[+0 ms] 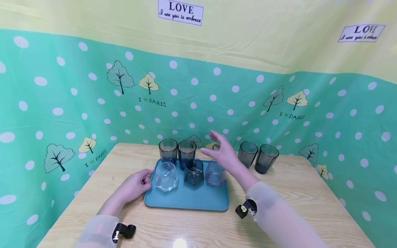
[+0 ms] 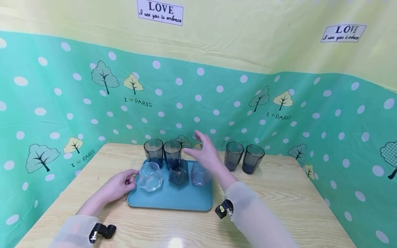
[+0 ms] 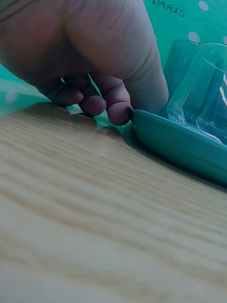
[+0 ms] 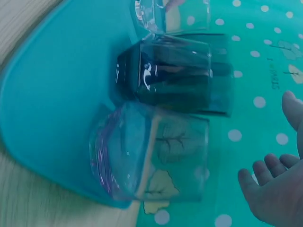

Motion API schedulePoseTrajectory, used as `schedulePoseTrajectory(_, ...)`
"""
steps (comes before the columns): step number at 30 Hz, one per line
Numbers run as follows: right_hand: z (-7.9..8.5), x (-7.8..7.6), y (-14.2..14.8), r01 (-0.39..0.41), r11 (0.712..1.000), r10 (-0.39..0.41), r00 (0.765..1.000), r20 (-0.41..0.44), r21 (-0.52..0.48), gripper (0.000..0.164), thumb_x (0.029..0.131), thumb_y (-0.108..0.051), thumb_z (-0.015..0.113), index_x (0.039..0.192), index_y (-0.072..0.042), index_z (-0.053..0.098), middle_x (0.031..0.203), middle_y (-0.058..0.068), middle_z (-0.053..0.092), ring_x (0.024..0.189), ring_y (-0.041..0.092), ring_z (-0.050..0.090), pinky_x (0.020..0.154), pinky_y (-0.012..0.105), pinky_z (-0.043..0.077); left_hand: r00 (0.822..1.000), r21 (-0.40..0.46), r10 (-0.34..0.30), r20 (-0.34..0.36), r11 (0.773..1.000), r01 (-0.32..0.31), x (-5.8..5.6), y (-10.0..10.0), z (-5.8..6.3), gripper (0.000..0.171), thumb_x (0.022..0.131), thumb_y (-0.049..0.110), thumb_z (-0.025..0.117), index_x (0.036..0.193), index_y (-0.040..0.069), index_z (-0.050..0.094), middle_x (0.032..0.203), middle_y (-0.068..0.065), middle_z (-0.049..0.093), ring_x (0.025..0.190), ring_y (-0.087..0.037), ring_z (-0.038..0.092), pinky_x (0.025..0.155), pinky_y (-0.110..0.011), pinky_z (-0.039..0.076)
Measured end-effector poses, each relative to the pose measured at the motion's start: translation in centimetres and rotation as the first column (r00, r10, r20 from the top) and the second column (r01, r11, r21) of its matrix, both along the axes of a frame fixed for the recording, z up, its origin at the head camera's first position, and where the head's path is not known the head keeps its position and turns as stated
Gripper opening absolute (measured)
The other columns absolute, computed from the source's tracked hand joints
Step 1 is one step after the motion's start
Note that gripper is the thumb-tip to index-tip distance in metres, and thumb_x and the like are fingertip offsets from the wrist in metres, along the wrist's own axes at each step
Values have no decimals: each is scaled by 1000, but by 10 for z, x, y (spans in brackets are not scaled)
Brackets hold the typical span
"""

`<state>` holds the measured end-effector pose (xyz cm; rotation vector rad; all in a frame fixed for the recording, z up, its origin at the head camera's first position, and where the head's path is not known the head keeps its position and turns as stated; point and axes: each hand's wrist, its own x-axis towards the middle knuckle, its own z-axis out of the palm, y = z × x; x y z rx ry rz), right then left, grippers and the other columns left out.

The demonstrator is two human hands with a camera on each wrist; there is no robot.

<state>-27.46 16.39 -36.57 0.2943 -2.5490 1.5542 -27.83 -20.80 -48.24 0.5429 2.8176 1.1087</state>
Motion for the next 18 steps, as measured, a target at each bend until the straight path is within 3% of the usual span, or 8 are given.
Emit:
schedulePoseTrajectory(8, -9, -10, -24, -56, 998, 56, 997, 45, 5, 94, 98, -34, 88, 173, -14, 36, 172, 8, 42, 157, 33, 40, 125, 50, 38, 1000, 0, -13, -27, 1000, 13, -1, -1, -2, 53, 94, 3, 73, 145, -6, 63, 83, 3, 58, 75, -15, 57, 74, -32, 47)
schedulePoseTrajectory(18, -15, -18, -43, -46, 999, 45, 996, 80, 18, 92, 98, -38, 87, 173, -17, 38, 171, 9, 43, 152, 47, 44, 118, 57, 44, 1000, 20, -17, -17, 1000, 17, -1, 0, -2, 53, 94, 3, 74, 144, -7, 62, 83, 4, 59, 75, -13, 57, 76, -31, 48)
